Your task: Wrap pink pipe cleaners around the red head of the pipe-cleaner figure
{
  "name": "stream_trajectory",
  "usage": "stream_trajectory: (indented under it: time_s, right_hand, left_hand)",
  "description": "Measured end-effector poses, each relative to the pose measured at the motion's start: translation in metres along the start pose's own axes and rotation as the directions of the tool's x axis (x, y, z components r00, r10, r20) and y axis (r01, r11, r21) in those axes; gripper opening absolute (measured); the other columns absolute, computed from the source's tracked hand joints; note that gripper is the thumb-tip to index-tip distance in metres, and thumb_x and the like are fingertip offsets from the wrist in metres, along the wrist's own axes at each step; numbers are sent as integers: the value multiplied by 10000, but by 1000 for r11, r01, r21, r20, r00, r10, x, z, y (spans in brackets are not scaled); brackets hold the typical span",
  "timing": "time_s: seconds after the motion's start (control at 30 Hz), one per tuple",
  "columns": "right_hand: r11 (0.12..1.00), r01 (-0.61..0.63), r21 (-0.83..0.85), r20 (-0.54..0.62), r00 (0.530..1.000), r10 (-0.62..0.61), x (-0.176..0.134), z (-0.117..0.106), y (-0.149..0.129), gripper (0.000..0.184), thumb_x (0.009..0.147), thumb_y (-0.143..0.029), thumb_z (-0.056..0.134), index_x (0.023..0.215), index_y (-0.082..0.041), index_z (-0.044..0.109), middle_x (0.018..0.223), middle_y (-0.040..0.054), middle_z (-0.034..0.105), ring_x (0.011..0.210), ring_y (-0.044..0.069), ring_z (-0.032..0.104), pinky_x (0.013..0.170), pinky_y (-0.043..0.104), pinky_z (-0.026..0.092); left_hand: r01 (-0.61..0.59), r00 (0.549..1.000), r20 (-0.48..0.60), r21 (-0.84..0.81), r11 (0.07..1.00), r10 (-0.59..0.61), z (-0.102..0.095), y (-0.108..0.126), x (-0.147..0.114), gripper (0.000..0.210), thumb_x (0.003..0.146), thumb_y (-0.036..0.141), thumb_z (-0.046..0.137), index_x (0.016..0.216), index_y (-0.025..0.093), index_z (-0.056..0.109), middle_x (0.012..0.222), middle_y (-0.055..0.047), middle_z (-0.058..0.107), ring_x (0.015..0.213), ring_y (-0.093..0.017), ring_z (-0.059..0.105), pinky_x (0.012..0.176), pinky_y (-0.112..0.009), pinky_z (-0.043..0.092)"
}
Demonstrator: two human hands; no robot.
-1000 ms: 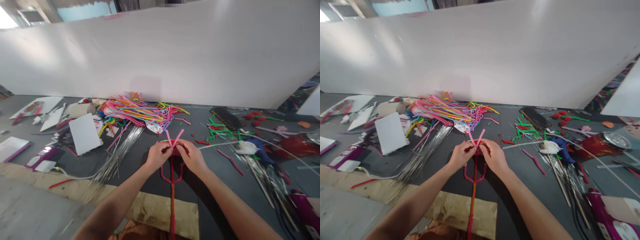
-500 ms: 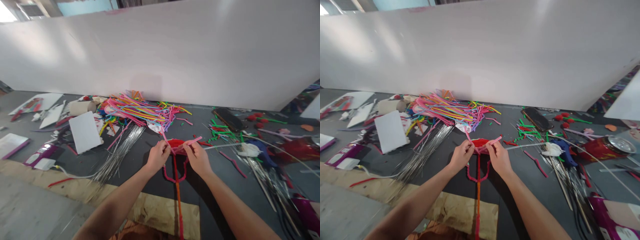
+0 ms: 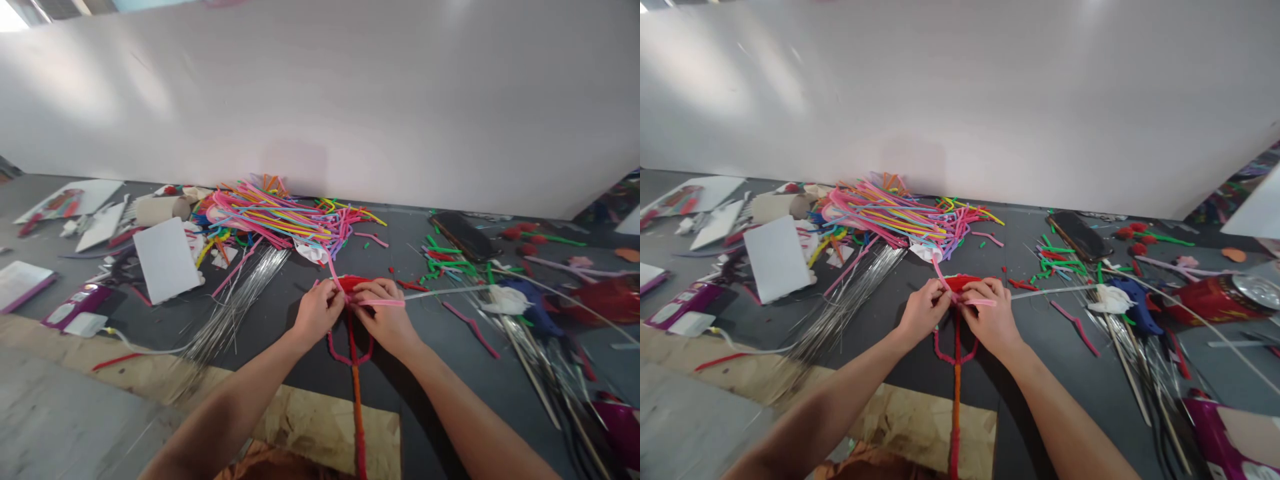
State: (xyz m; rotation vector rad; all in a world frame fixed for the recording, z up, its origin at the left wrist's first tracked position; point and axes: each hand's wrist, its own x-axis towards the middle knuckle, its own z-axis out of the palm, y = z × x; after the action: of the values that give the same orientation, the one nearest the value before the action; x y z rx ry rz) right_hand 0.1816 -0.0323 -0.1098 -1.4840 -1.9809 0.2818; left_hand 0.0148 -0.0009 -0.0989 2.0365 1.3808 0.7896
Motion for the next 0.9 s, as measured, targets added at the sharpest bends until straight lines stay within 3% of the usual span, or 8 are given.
stream_trajectory:
  time_s: [0.13, 0.23, 0.5, 0.63, 0.7, 0.77, 0.83, 0.9]
  right_hand:
    - [1000, 17, 25, 38, 999, -17, 0, -6, 8, 83, 824, -230, 577, 782, -230, 648, 1003, 39, 679, 983, 244, 488, 862, 433, 369]
    - [996, 54, 72, 58, 997, -58, 1, -9, 11, 100, 815, -177, 566, 742, -215, 623, 954, 36, 685, 964, 224, 511, 879, 415, 366]
    - [989, 132, 68, 47, 990, -135, 1, -11, 12, 129, 819, -176, 552, 713, -221, 608, 937, 26, 680, 932, 209, 522, 863, 392, 382]
    - [990, 140, 35, 59, 988, -142, 1, -9, 12, 130, 823, -178, 552, 716, -224, 608, 941, 22, 683, 917, 197, 536, 860, 393, 380]
    - [990, 138, 30, 51, 989, -140, 1, -7, 13, 119, 813, -177, 562, 714, -225, 609, 937, 24, 684, 913, 199, 538, 854, 396, 385]
    - [989, 142, 34, 32, 989, -143, 0, -5, 15, 111, 808, -180, 566, 718, -225, 611, 934, 26, 685, 914, 203, 535, 851, 398, 390]
    - [988, 151, 41, 13, 988, -152, 0, -3, 16, 119, 811, -186, 562, 712, -226, 613, 926, 27, 685, 911, 204, 534, 848, 398, 395]
    - [987, 156, 40, -9, 988, -156, 0, -2, 16, 141, 812, -187, 557, 688, -228, 612, 916, 29, 685, 907, 204, 535, 838, 394, 400]
  left_hand:
    - [-108, 975, -190, 36, 994, 112, 1, -4, 2, 46, 740, 166, 566, 729, 201, 595, 860, -32, 665, 909, -175, 580, 827, -305, 466]
    - [-153, 954, -240, 132, 979, 182, -3, -6, 5, 126, 682, 118, 591, 597, 199, 547, 873, -31, 685, 1030, -216, 524, 932, -379, 414]
    - [52, 968, -248, 295, 954, 24, -9, -7, 2, 134, 627, 130, 624, 554, 194, 532, 1049, -31, 645, 1141, -308, 429, 922, -518, 351]
    - [93, 968, -252, 279, 956, -21, -6, -12, 5, 101, 658, 153, 615, 601, 200, 546, 1082, -45, 617, 1120, -318, 438, 890, -528, 367]
    - [81, 956, -294, 216, 973, -14, -9, -14, 7, 90, 671, 151, 609, 718, 209, 559, 1064, -61, 603, 1086, -288, 473, 902, -504, 388]
    - [20, 911, -411, 157, 987, 47, -18, -11, 7, 255, 687, 148, 605, 927, 203, 538, 1099, -87, 566, 1082, -255, 492, 920, -463, 412]
    - [-97, 819, -541, 196, 976, 190, -30, -2, 2, 403, 723, 150, 592, 1104, 180, 465, 1177, -124, 513, 1137, -243, 470, 945, -438, 415]
    - [-275, 746, -505, 361, 891, 434, -40, 9, -5, 358, 770, 118, 552, 1114, 188, 480, 1186, -114, 526, 1197, -234, 433, 1004, -442, 368]
